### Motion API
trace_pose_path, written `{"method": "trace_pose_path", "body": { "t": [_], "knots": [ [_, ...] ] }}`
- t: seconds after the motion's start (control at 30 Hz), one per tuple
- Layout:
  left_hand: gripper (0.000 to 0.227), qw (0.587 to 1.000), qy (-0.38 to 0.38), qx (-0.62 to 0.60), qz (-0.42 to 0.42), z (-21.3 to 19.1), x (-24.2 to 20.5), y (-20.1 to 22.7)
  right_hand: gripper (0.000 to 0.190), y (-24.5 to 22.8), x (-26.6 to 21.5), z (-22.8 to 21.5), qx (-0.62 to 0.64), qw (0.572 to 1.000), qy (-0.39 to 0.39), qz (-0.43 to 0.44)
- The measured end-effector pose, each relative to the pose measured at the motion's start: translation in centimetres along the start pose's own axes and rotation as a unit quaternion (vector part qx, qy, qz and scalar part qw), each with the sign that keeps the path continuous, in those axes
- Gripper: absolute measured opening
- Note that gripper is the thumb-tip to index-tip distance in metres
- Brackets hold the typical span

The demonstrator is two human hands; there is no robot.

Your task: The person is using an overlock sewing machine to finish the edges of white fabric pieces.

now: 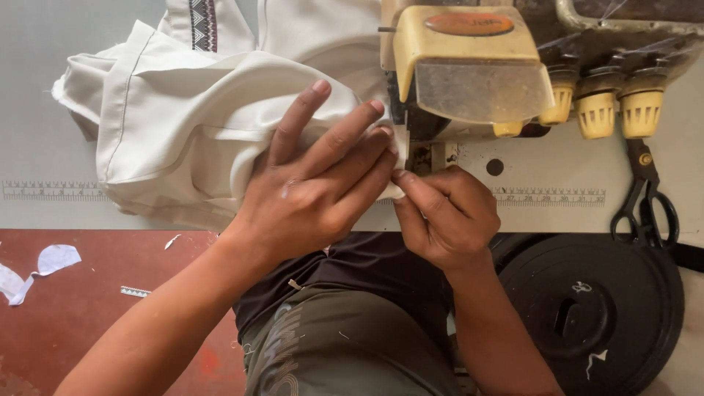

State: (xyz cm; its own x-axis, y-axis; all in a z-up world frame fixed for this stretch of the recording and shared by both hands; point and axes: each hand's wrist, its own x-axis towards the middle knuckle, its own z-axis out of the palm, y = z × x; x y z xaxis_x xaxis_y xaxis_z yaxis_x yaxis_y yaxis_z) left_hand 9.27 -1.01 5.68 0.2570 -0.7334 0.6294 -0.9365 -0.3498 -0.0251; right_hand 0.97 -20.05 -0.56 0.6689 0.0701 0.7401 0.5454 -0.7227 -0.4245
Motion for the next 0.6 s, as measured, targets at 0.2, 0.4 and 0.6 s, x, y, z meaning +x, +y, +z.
{"method": "trace_pose_path", "body": {
  "t": [0.2,0.4,0.6],
  "knots": [
    [0.026,0.998,-0.011,0.035,-0.041,-0.5,0.5,0.6,0.013,1.1,1.3,0.6,-0.045,0.999,0.011,-0.020],
    [0.009,0.990,0.115,0.025,-0.070,-1.7,-0.6,5.5,0.028,2.5,2.7,1.1,-0.086,0.996,0.017,-0.036],
    [0.036,0.942,0.001,-0.027,-0.333,0.7,-4.3,6.2,0.014,0.9,3.6,1.9,-0.053,0.996,0.055,-0.038]
  ]
}}
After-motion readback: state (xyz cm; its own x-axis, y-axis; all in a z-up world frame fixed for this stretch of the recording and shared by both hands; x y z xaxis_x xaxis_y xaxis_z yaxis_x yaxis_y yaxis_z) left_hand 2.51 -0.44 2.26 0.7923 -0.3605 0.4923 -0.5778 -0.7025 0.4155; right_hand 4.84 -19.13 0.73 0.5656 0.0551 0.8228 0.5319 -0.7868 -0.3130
